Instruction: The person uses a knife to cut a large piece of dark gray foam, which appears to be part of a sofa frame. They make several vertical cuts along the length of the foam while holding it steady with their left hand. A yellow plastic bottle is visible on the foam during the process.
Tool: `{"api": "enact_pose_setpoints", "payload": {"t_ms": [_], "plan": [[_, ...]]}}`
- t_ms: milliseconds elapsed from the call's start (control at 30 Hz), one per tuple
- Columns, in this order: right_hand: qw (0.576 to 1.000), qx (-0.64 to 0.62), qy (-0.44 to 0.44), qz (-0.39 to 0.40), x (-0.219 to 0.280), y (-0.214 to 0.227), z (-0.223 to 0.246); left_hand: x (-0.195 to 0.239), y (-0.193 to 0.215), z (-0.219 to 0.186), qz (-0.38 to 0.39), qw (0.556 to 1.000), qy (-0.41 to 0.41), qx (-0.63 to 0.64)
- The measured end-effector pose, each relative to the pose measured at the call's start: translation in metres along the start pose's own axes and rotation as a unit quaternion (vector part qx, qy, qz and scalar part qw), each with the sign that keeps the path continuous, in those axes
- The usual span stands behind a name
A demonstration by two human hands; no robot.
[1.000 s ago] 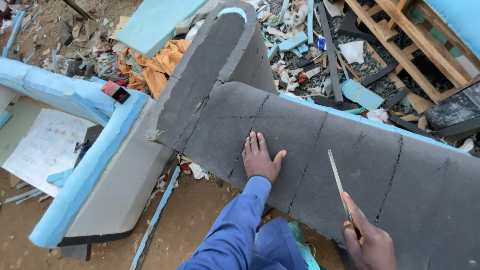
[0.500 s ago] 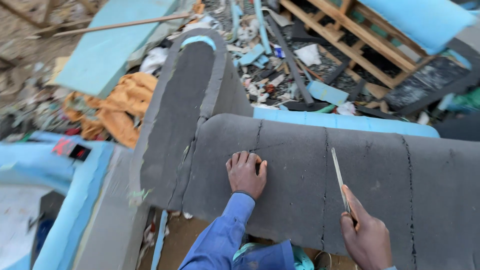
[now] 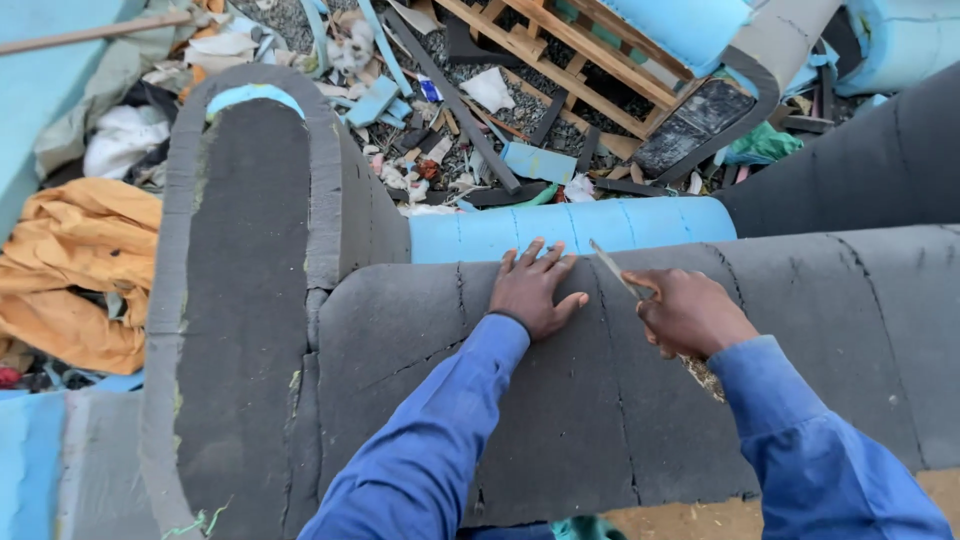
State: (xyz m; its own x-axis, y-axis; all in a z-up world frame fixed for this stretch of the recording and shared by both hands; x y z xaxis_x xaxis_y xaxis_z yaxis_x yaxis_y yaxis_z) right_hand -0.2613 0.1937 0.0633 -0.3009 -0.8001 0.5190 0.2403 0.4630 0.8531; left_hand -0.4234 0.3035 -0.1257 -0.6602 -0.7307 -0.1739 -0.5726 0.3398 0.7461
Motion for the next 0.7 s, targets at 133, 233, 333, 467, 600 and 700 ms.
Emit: {"api": "enact_pose_setpoints", "payload": {"t_ms": [133, 233, 333, 467, 600, 700], "plan": [[0.998, -0.012, 0.019, 0.065, -0.020, 0.018, 0.011, -0.029, -0.008, -0.002, 0.103, 0.994, 0.038, -0.003], [0.994, 0.007, 0.033, 0.100, -0.053, 0.015, 0.003, -0.026, 0.011, -0.009, 0.151, 0.988, 0.035, 0.001], [0.991, 0.015, 0.064, 0.115, -0.087, 0.012, -0.002, -0.028, 0.003, -0.005, 0.117, 0.992, 0.040, 0.014], [0.987, 0.017, 0.079, 0.141, -0.119, 0.006, -0.002, -0.027, -0.008, 0.002, 0.076, 0.995, 0.044, 0.036], [0.982, 0.002, 0.058, 0.182, -0.126, 0.019, 0.013, -0.027, -0.004, 0.002, 0.114, 0.990, 0.060, 0.058], [0.979, 0.001, 0.060, 0.193, -0.160, -0.003, 0.004, -0.027, -0.007, 0.003, 0.103, 0.991, 0.057, 0.057]]}}
Point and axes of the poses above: each hand's wrist, its own x-axis away from the middle knuckle, its own y-axis out of the back of the hand, z = x × y, the point moved 4 cm from there along -x, towards the middle knuckle, and after that the axes turned 14 degrees about x, right-handed, at the moved point
